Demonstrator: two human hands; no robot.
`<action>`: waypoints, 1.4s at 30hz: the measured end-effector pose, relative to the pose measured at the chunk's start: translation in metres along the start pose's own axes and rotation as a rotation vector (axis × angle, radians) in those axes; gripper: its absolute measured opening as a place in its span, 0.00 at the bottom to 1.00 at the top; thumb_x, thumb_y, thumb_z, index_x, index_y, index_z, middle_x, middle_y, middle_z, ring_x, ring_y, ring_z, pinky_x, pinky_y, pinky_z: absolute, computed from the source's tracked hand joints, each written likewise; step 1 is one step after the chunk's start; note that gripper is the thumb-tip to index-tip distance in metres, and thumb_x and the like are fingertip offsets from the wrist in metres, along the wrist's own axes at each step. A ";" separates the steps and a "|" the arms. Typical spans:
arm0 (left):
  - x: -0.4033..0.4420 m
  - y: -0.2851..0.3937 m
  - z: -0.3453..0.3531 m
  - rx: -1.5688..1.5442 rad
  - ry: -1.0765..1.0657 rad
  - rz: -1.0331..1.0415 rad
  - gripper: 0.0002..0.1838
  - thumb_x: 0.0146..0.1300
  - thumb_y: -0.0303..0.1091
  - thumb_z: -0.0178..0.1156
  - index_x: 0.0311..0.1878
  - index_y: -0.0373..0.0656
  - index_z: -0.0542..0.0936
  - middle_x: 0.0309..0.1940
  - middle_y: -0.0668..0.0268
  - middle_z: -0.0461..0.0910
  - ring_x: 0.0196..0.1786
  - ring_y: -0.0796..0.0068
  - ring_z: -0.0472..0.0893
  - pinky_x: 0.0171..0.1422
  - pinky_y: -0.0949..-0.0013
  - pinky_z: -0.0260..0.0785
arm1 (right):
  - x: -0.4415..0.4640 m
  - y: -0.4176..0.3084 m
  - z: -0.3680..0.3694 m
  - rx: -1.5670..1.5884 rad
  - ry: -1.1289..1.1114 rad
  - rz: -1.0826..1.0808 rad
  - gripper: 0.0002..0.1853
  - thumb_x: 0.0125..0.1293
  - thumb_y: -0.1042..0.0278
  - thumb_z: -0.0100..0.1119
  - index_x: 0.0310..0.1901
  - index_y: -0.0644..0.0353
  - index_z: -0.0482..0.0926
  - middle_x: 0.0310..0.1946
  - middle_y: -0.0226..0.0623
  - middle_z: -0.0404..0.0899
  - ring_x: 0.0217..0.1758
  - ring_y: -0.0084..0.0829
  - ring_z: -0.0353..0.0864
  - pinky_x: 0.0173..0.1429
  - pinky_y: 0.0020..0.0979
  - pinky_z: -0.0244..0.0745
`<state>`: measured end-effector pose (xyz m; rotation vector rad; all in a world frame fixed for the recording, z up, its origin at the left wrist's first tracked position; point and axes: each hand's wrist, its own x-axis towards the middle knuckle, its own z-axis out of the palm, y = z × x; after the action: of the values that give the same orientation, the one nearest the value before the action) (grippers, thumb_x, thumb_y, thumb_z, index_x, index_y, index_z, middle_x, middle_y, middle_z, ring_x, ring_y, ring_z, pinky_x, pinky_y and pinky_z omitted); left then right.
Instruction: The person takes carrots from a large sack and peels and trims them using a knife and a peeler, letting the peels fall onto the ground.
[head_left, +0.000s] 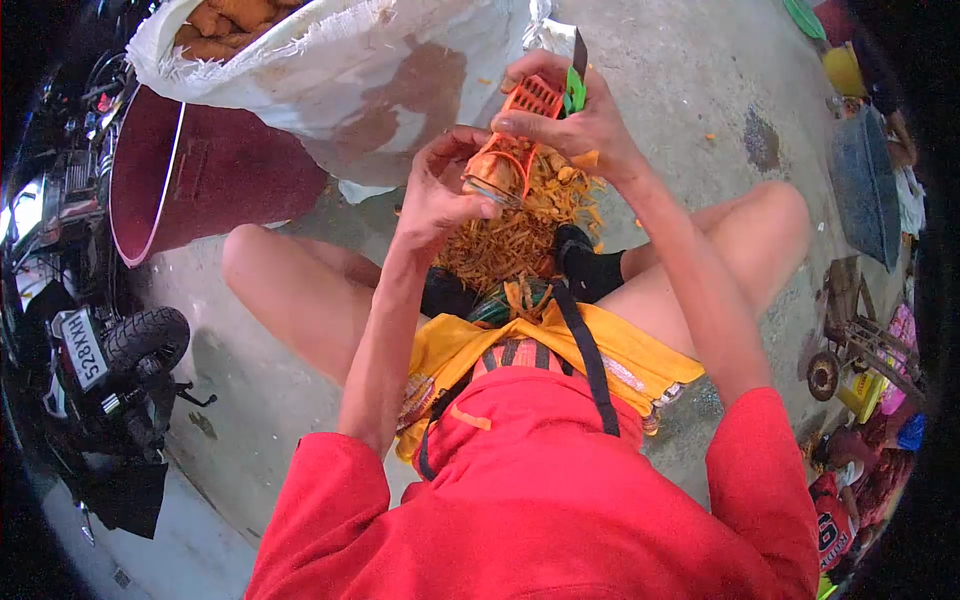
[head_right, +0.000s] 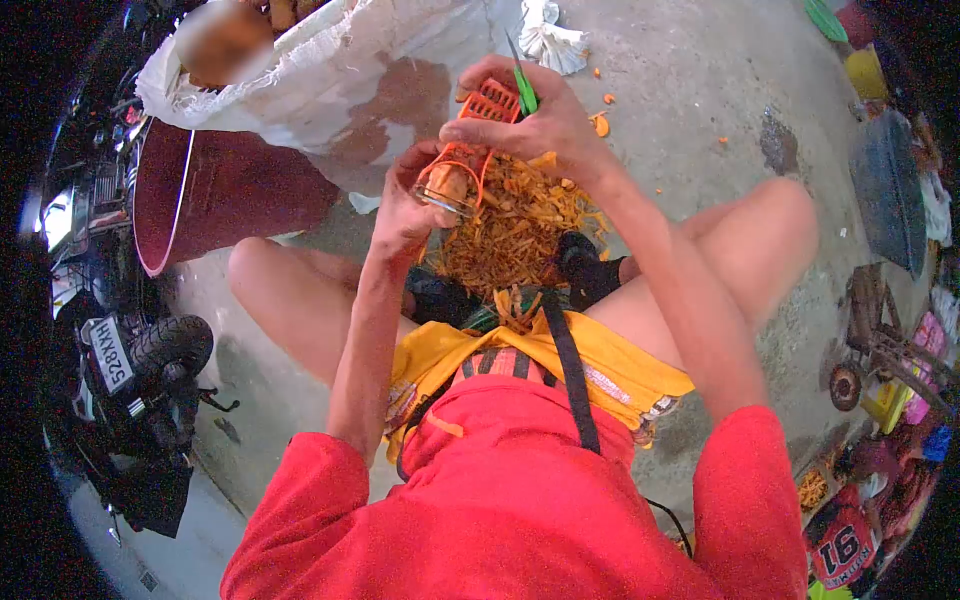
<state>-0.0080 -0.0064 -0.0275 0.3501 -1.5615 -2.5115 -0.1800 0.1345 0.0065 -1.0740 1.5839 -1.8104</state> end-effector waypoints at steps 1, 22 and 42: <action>-0.001 -0.001 -0.003 0.000 -0.047 0.019 0.44 0.31 0.33 0.89 0.57 0.39 0.78 0.52 0.68 0.81 0.57 0.75 0.80 0.67 0.67 0.72 | 0.004 0.004 -0.002 0.009 0.060 -0.018 0.18 0.58 0.67 0.82 0.46 0.56 0.82 0.34 0.20 0.82 0.38 0.12 0.79 0.44 0.20 0.77; -0.005 -0.011 -0.002 -0.323 0.045 0.203 0.37 0.44 0.31 0.84 0.58 0.43 0.77 0.56 0.66 0.79 0.62 0.69 0.78 0.70 0.64 0.70 | 0.009 -0.030 -0.012 0.155 0.228 -0.092 0.15 0.61 0.69 0.79 0.45 0.59 0.81 0.35 0.27 0.86 0.39 0.17 0.86 0.43 0.23 0.82; 0.011 -0.018 0.000 -0.074 0.454 -0.192 0.15 0.73 0.40 0.63 0.56 0.43 0.82 0.44 0.70 0.84 0.43 0.79 0.82 0.47 0.73 0.73 | 0.032 -0.109 -0.065 -0.362 0.418 0.114 0.10 0.71 0.61 0.70 0.38 0.56 0.80 0.26 0.16 0.72 0.25 0.12 0.64 0.27 0.21 0.57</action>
<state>-0.0190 -0.0015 -0.0448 1.0197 -1.3032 -2.3809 -0.2379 0.1680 0.1192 -0.7565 2.2378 -1.7927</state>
